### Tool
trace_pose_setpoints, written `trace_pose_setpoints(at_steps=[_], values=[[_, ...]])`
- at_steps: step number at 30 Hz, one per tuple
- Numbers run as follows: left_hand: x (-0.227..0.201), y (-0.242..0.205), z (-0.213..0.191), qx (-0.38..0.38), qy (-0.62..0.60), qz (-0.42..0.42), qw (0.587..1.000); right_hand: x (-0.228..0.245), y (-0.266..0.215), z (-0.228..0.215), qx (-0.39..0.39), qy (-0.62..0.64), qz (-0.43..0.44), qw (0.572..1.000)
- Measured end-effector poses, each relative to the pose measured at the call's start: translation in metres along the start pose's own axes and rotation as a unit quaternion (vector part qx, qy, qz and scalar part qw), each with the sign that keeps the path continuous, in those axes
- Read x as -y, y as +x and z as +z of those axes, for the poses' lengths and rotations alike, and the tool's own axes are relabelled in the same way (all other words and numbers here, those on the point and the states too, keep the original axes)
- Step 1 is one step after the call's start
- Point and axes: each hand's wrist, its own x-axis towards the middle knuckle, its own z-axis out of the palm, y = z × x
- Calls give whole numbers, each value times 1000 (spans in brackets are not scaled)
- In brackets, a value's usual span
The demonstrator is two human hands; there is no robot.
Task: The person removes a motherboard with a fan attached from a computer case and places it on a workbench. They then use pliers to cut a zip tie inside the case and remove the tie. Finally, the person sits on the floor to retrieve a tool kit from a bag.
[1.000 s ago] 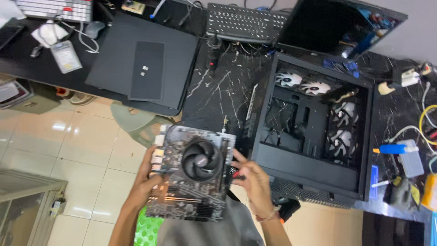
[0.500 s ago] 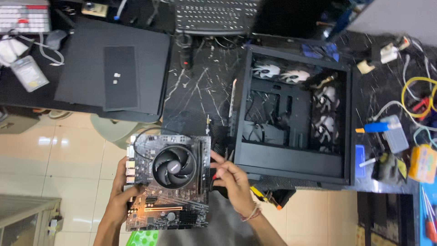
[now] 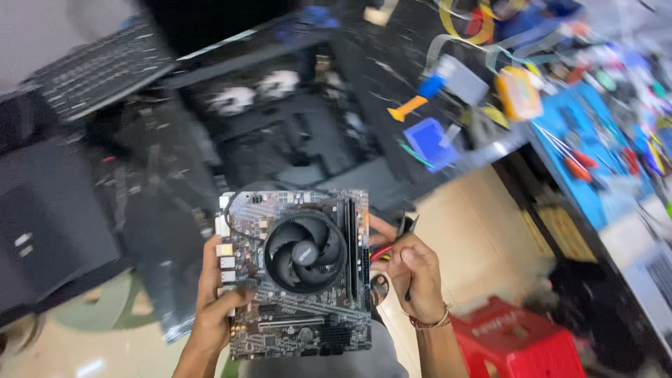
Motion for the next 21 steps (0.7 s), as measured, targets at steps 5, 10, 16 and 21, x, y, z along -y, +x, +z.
trace_pose_setpoints(at_steps=[5, 10, 16, 21], values=[[38, 29, 130, 62, 22, -30, 997, 75, -26, -91, -37, 16, -60, 997], [76, 25, 254, 56, 82, -117, 988, 138, -48, -188, -93, -9, -72, 993], [83, 33, 343, 34, 78, -149, 985, 188, -29, -250, -107, -15, -62, 992], [106, 79, 368, 64, 83, -119, 987, 194, 6, -285, -135, -4, -69, 988]])
